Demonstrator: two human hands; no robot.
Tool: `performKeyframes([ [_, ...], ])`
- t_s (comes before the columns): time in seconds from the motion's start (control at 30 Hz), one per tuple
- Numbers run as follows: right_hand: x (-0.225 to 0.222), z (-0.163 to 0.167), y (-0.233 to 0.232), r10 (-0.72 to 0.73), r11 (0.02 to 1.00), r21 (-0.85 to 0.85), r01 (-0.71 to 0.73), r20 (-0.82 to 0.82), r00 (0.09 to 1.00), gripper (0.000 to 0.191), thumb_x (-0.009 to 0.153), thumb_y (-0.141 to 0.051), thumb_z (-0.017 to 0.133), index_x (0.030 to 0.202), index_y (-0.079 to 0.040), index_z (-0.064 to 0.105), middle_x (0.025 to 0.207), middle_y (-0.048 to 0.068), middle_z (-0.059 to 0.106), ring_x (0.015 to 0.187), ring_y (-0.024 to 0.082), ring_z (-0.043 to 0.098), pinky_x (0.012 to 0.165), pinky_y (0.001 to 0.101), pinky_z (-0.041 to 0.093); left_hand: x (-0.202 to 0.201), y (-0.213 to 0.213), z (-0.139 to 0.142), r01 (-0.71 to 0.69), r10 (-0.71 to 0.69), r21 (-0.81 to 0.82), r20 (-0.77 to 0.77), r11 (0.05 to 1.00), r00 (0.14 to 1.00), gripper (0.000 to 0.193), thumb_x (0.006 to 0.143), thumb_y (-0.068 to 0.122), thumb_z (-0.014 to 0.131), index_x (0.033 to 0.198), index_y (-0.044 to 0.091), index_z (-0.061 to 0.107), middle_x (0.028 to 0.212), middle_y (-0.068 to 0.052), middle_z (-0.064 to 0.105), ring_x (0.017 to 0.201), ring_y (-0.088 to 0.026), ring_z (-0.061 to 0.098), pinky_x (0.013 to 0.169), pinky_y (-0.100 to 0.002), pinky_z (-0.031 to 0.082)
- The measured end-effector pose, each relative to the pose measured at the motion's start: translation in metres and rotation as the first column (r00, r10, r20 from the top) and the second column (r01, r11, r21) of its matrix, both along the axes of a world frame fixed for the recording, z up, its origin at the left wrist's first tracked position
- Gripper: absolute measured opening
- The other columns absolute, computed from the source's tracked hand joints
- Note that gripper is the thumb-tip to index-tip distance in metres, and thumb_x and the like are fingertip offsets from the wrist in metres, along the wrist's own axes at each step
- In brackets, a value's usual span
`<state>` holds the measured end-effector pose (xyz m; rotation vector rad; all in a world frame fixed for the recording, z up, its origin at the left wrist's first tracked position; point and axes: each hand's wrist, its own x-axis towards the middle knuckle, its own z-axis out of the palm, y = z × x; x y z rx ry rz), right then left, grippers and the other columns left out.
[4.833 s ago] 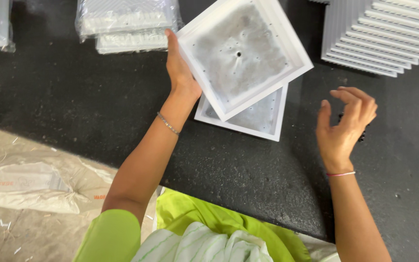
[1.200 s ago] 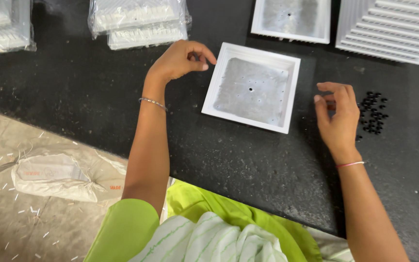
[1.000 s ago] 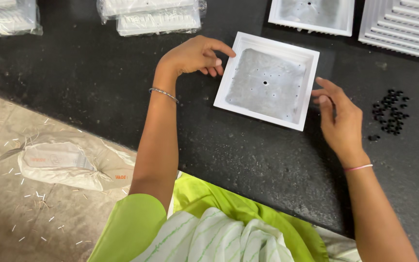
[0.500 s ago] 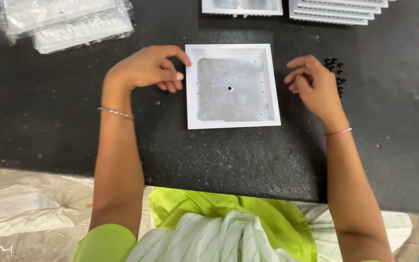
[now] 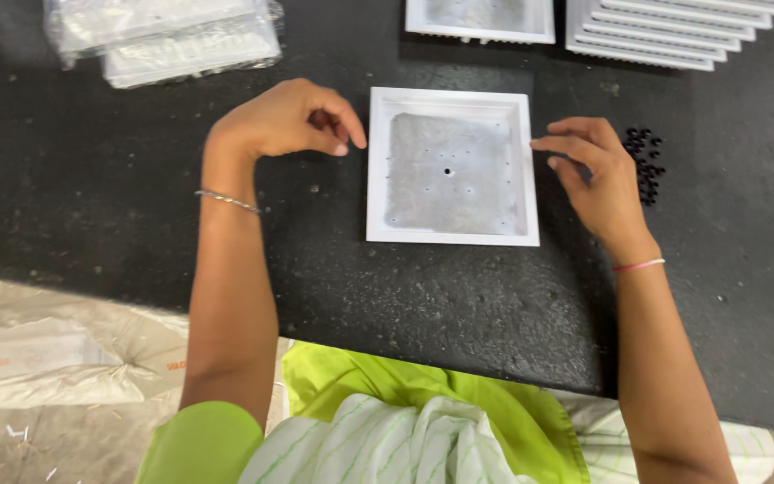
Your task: The person places small black fasteners into holes on white square panel frames, stacks the finished panels, and wraps panels in clear plastic film. They handle panels one at a time, pressing each fastener into place before moving to the next panel.
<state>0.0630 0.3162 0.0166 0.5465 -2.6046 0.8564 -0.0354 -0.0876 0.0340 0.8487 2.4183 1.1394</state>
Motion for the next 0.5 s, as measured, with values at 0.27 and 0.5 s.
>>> performKeyframes([
  [0.27, 0.001, -0.001, -0.006, -0.004, 1.0, 0.007, 0.004, 0.007, 1.0, 0.036, 0.091, 0.007, 0.072, 0.12, -0.013, 0.075, 0.132, 0.007, 0.064, 0.118, 0.026, 0.064, 0.092, 0.0366, 0.053, -0.004, -0.012, -0.007, -0.146, 0.138, -0.095, -0.083, 0.985, 0.987, 0.026, 0.07, 0.004, 0.084, 0.093, 0.015, 0.08, 0.079, 0.001, 0.066, 0.073, -0.01, 0.06, 0.066, -0.028, 0.05],
  [0.5, -0.002, -0.008, -0.008, 0.023, 1.0, 0.007, -0.023, 0.014, 1.0, 0.04, 0.09, 0.011, 0.07, 0.121, -0.015, 0.075, 0.134, 0.007, 0.063, 0.117, 0.025, 0.064, 0.095, 0.0351, 0.054, -0.001, 0.003, -0.006, 0.03, -0.033, -0.025, -0.129, 0.999, 0.991, 0.037, 0.069, 0.003, 0.084, 0.101, 0.023, 0.082, 0.088, 0.002, 0.06, 0.077, -0.013, 0.057, 0.068, -0.029, 0.05],
])
